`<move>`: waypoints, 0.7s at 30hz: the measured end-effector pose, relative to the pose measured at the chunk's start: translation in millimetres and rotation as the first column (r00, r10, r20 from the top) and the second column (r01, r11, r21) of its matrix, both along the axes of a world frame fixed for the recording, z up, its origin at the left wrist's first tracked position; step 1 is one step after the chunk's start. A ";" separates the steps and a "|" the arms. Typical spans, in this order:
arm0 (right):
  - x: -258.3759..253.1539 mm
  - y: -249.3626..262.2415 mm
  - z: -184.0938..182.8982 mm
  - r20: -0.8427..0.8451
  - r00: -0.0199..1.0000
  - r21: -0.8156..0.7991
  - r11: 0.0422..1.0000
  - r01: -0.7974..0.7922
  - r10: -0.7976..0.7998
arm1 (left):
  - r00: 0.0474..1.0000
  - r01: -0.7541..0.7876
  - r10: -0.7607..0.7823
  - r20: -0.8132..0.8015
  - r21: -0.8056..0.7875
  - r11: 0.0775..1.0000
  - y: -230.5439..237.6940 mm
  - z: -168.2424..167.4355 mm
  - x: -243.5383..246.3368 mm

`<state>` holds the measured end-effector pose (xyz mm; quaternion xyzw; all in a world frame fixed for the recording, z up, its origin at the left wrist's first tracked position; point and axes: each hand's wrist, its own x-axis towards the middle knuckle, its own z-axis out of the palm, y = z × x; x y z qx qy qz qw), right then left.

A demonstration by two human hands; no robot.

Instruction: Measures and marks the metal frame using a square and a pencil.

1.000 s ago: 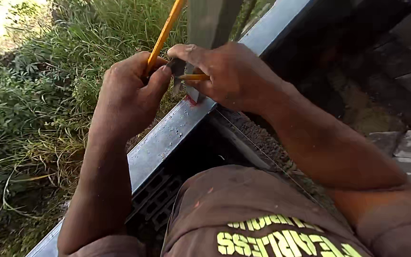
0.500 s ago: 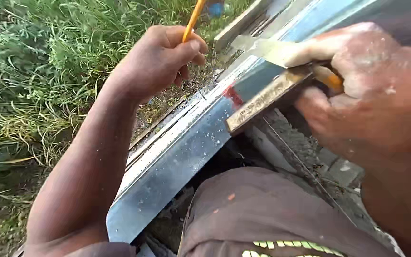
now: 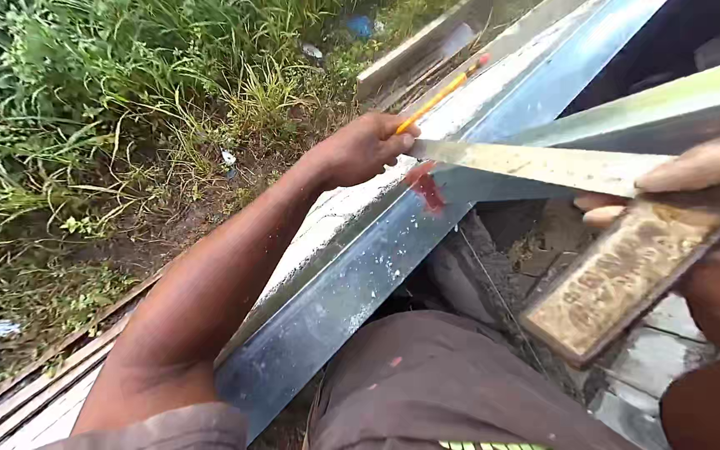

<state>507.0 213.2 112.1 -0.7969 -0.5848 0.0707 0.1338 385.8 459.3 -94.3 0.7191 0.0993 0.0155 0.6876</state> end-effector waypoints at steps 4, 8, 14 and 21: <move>-19.5 22.7 18.2 0.186 0.979 -0.191 0.981 -0.043 0.079 | 0.996 0.093 -0.092 0.020 -0.067 0.993 15.1 -7.1 7.9; -46.3 50.8 47.9 0.309 0.915 -0.443 0.891 -0.104 0.261 | 0.987 0.153 -0.140 0.081 -0.189 0.970 13.9 -19.9 13.1; -49.7 91.7 57.8 0.363 0.857 -0.635 0.770 -0.059 0.365 | 0.997 0.043 -0.026 0.072 -0.242 0.969 11.4 -40.8 17.8; -33.3 132.9 40.5 0.355 0.826 -0.761 0.648 -0.018 0.439 | 0.999 -0.007 0.012 0.033 -0.140 0.990 -10.7 -74.7 16.7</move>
